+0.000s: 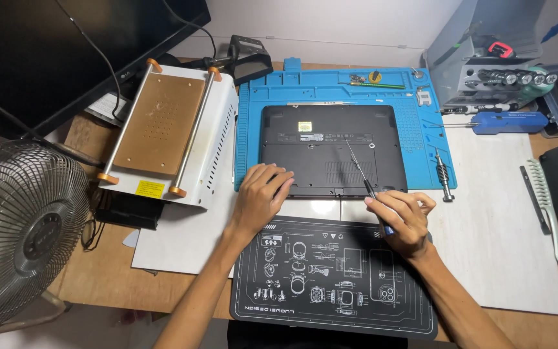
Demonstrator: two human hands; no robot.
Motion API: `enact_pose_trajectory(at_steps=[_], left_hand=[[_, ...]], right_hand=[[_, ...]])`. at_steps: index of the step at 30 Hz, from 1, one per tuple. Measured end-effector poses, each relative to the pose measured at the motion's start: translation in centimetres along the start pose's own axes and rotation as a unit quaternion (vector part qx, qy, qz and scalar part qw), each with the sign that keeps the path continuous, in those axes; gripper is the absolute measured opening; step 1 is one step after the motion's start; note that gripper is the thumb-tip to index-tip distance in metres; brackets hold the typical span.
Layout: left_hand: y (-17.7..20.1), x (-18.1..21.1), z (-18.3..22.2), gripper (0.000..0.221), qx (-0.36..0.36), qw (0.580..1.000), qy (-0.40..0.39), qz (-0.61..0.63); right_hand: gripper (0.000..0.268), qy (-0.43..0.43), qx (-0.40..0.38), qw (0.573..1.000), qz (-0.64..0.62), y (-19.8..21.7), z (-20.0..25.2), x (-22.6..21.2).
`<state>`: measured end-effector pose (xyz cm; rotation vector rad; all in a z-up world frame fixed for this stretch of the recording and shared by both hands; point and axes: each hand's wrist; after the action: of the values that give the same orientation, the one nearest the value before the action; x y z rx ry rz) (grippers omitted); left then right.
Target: Disassembling a laptop by removing screws with a screwdriver and prying off the back access panel.
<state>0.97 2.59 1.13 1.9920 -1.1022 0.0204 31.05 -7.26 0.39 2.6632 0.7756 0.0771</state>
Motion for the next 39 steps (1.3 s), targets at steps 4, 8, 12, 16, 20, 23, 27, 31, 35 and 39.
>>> enact_pose_trajectory(at_steps=[4, 8, 12, 16, 20, 23, 27, 31, 35, 39], left_hand=[[-0.4, -0.7, -1.2, 0.021, -0.036, 0.998, 0.039, 0.022], [0.5, 0.1, -4.6, 0.025, -0.045, 0.989, 0.121, 0.076], [-1.6, -2.4, -5.6, 0.036, -0.003, 0.967, 0.212, 0.139], [-1.8, -2.9, -6.8, 0.04, 0.019, 0.954, 0.253, 0.163], [-1.9, -3.0, -6.7, 0.037, 0.038, 0.952, 0.263, 0.154], [-1.6, -3.0, -6.7, 0.034, 0.037, 0.956, 0.251, 0.147], [-1.5, -2.8, -6.5, 0.029, 0.009, 0.97, 0.223, 0.101], [-1.4, -3.1, -6.1, 0.028, 0.002, 0.98, 0.189, 0.059], [-1.2, -3.1, -5.9, 0.028, 0.0, 0.98, 0.19, 0.059], [-0.8, -3.0, -5.8, 0.028, -0.008, 0.979, 0.194, 0.062]], right_hand=[[0.018, -0.015, 0.007, 1.0, -0.002, -0.1, -1.5, -0.4], [0.017, -0.028, 0.0, 1.0, -0.002, -0.3, -1.1, -0.1], [0.018, -0.031, -0.001, 0.999, -0.003, -0.3, -1.3, -0.1], [0.019, -0.036, 0.002, 0.999, -0.01, -0.3, -1.5, 0.1], [0.019, -0.048, -0.005, 0.999, -0.016, -0.2, -2.0, 0.1], [0.019, -0.053, -0.005, 0.998, -0.022, -0.4, -1.9, 0.7], [0.018, -0.078, -0.001, 0.997, -0.011, -0.5, -2.6, 1.4], [0.013, -0.189, 0.011, 0.98, -0.065, -1.7, -5.6, 0.7], [0.013, -0.238, 0.008, 0.966, -0.103, -4.2, -8.2, 1.1], [0.011, -0.291, 0.004, 0.948, -0.129, -6.5, -10.5, 1.5]])
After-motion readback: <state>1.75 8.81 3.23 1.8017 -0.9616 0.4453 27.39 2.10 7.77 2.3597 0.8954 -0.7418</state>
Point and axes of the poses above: each hand's wrist, its own z-axis away from the middle knuckle, its own y-axis out of the back of the hand, x = y × z, and after that the axes turned 7 degrees about x, right-handed
